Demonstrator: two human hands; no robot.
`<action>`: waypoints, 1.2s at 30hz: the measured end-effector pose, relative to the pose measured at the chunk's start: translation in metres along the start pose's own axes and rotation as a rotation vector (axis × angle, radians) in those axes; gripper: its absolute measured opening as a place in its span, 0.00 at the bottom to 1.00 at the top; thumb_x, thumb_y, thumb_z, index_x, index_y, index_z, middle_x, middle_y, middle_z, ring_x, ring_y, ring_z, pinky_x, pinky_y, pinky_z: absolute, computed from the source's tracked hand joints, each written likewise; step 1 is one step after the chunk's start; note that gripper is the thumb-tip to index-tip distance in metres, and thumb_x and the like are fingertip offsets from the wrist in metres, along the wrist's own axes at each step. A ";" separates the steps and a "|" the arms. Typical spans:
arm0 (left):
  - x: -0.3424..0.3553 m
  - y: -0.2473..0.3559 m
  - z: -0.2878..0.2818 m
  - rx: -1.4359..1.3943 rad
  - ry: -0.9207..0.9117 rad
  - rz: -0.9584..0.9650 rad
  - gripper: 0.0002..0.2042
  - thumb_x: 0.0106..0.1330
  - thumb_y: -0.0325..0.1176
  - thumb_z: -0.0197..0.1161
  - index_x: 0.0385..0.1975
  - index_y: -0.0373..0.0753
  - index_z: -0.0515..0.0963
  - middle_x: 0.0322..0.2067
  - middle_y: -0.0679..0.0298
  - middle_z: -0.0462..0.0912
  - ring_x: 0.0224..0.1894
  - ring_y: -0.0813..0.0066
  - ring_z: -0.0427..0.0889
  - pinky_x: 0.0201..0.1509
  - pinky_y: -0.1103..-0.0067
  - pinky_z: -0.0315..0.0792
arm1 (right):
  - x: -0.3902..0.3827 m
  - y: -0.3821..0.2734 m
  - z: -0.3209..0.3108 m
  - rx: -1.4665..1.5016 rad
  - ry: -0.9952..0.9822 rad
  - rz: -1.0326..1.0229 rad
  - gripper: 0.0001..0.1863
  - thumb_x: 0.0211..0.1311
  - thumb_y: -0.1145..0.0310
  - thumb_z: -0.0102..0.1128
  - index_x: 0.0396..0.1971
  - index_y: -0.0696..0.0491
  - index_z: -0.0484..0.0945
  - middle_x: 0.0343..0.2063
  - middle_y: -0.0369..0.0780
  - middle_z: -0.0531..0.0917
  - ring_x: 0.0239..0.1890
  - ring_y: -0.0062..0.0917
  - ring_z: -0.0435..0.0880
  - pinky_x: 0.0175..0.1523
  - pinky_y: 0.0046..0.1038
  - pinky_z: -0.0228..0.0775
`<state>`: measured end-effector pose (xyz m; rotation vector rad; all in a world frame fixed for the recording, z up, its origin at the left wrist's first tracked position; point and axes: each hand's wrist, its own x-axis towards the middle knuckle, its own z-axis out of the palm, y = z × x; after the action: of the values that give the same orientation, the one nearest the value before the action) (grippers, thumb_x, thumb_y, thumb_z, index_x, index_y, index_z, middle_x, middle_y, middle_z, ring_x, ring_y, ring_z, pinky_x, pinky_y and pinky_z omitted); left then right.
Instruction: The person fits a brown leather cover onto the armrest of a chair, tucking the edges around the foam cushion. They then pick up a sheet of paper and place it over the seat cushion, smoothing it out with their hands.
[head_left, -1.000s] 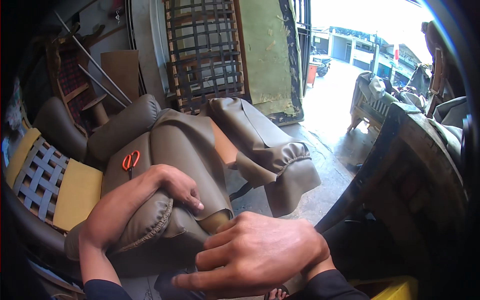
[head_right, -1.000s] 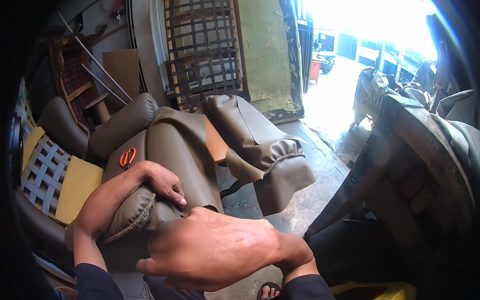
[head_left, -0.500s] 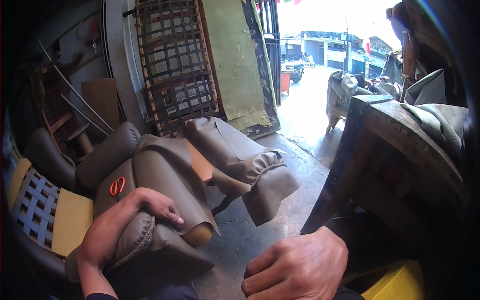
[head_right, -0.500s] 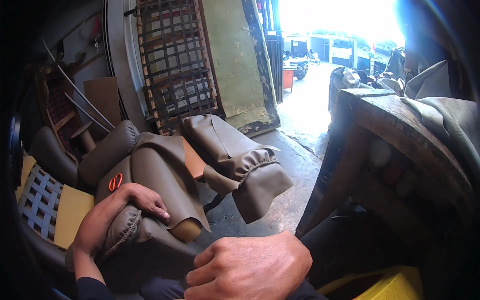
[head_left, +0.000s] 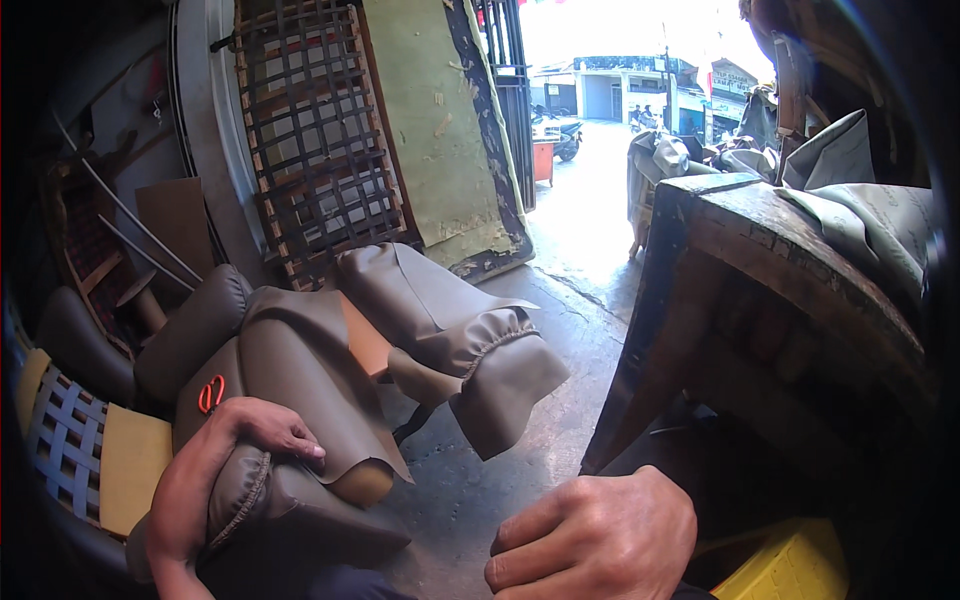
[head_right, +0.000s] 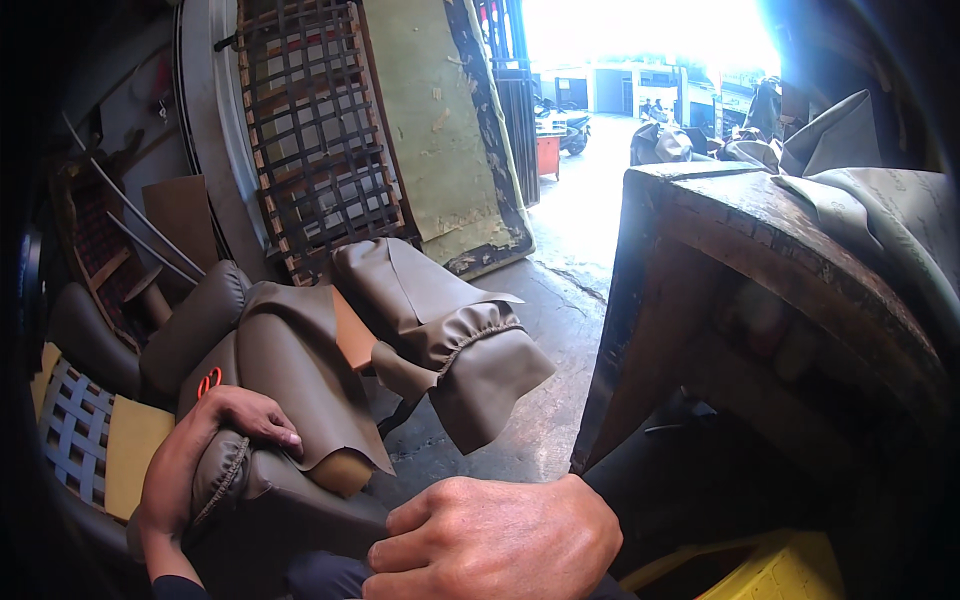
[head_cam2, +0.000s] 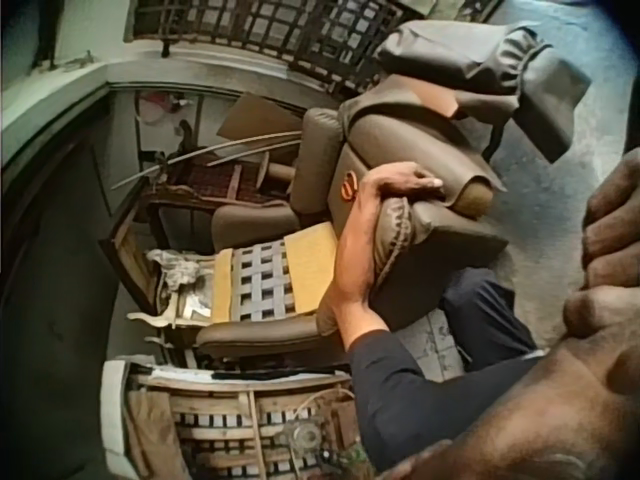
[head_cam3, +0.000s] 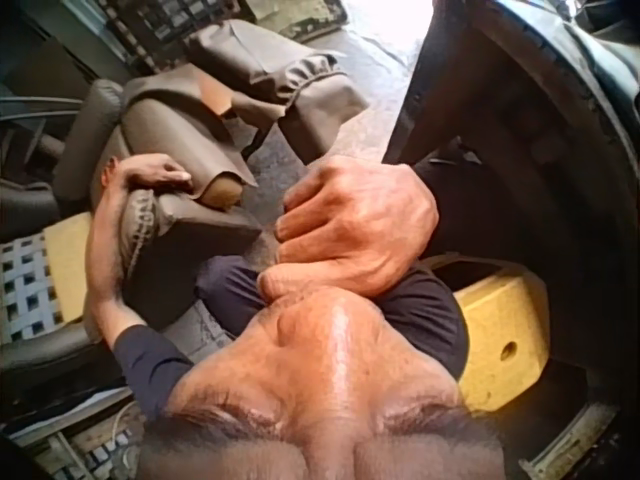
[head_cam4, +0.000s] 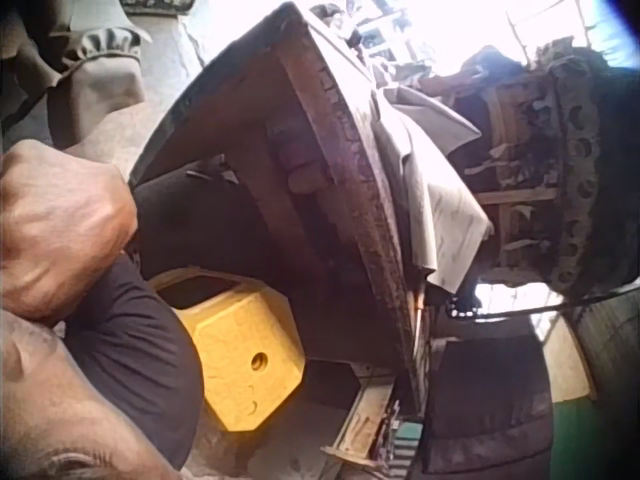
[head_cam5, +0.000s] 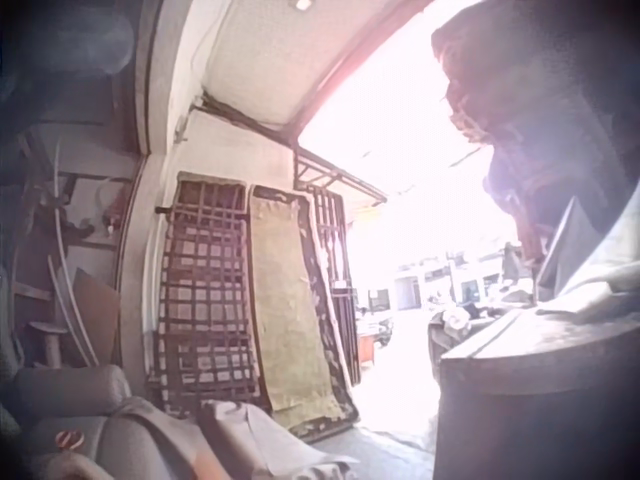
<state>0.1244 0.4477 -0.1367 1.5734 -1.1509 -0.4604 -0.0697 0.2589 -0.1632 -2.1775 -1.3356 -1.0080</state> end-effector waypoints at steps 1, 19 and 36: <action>0.004 -0.001 0.003 -0.003 -0.022 0.015 0.14 0.75 0.28 0.42 0.36 0.29 0.76 0.41 0.51 0.81 0.47 0.62 0.84 0.61 0.72 0.74 | -0.001 -0.006 -0.003 -0.026 -0.004 0.026 0.08 0.70 0.72 0.54 0.33 0.59 0.79 0.18 0.34 0.69 0.19 0.25 0.73 0.23 0.28 0.62; 0.000 0.009 0.011 0.117 0.033 0.041 0.13 0.74 0.28 0.41 0.37 0.30 0.75 0.42 0.51 0.82 0.47 0.64 0.84 0.60 0.73 0.74 | -0.013 0.008 0.002 -0.047 0.075 -0.074 0.08 0.68 0.69 0.56 0.36 0.59 0.79 0.19 0.34 0.71 0.20 0.25 0.74 0.23 0.27 0.63; -0.003 0.005 0.004 0.094 0.043 0.008 0.16 0.76 0.30 0.39 0.37 0.29 0.75 0.43 0.51 0.82 0.48 0.64 0.84 0.62 0.73 0.73 | -0.015 0.014 -0.006 0.333 -0.165 0.267 0.28 0.77 0.52 0.50 0.42 0.67 0.81 0.36 0.53 0.83 0.34 0.43 0.87 0.39 0.31 0.83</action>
<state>0.1175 0.4483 -0.1347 1.6513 -1.1600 -0.3700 -0.0633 0.2395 -0.1697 -2.1395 -1.1438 -0.4768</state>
